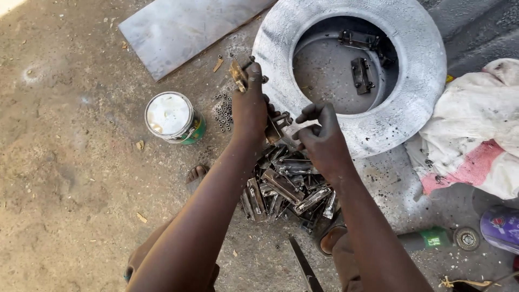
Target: The person sits on the ground assembling metal bracket fittings: they pick a bracket from a pile, insert bolts through its holes, thread nuts onto the bolts by hand, and place the finished assembly into a large round container holding other completed pieces.
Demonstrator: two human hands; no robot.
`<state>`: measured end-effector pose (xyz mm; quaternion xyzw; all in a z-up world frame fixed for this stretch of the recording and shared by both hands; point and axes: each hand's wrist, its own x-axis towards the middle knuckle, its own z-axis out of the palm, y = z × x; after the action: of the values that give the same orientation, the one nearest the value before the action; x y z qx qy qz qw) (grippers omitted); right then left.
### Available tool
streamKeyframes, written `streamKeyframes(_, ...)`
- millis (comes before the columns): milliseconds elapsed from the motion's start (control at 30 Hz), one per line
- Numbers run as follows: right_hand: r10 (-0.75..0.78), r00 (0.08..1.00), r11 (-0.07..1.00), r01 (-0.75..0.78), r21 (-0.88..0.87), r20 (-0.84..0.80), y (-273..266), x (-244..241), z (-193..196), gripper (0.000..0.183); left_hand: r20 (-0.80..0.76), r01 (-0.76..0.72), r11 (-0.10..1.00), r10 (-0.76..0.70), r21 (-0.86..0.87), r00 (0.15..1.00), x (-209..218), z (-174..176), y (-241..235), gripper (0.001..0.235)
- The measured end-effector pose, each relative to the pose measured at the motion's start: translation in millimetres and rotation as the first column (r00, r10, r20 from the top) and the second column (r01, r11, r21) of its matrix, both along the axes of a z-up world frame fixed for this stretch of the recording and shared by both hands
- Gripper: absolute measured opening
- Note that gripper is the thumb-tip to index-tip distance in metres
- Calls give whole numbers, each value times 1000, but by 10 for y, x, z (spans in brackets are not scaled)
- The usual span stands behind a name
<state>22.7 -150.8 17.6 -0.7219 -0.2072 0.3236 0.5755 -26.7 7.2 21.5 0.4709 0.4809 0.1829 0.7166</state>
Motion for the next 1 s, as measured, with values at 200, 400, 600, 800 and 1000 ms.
streamKeyframes(200, -31, 998, 995, 36, -95, 46, 130, -28, 49, 28, 57, -60, 996, 64, -73, 996, 132, -73, -26, 82)
streamKeyframes(400, -11, 1000, 997, 9, -75, -22, 64, 50, 279, 32, 44, -46, 996, 49, -71, 998, 205, -46, -76, 77)
streamKeyframes(600, 7, 999, 998, -10, -67, -40, 53, 60, 103, 30, 58, -68, 992, 75, -108, 996, 203, -163, -148, 75)
streamKeyframes(800, -62, 997, 966, 72, -249, 47, 134, 54, 51, 33, 16, -22, 999, 23, -41, 1000, 179, -366, -143, 75)
streamKeyframes(1000, 24, 990, 978, 7, -210, 142, 231, 150, 173, 27, 86, -64, 997, 68, -48, 994, 357, -217, 59, 70)
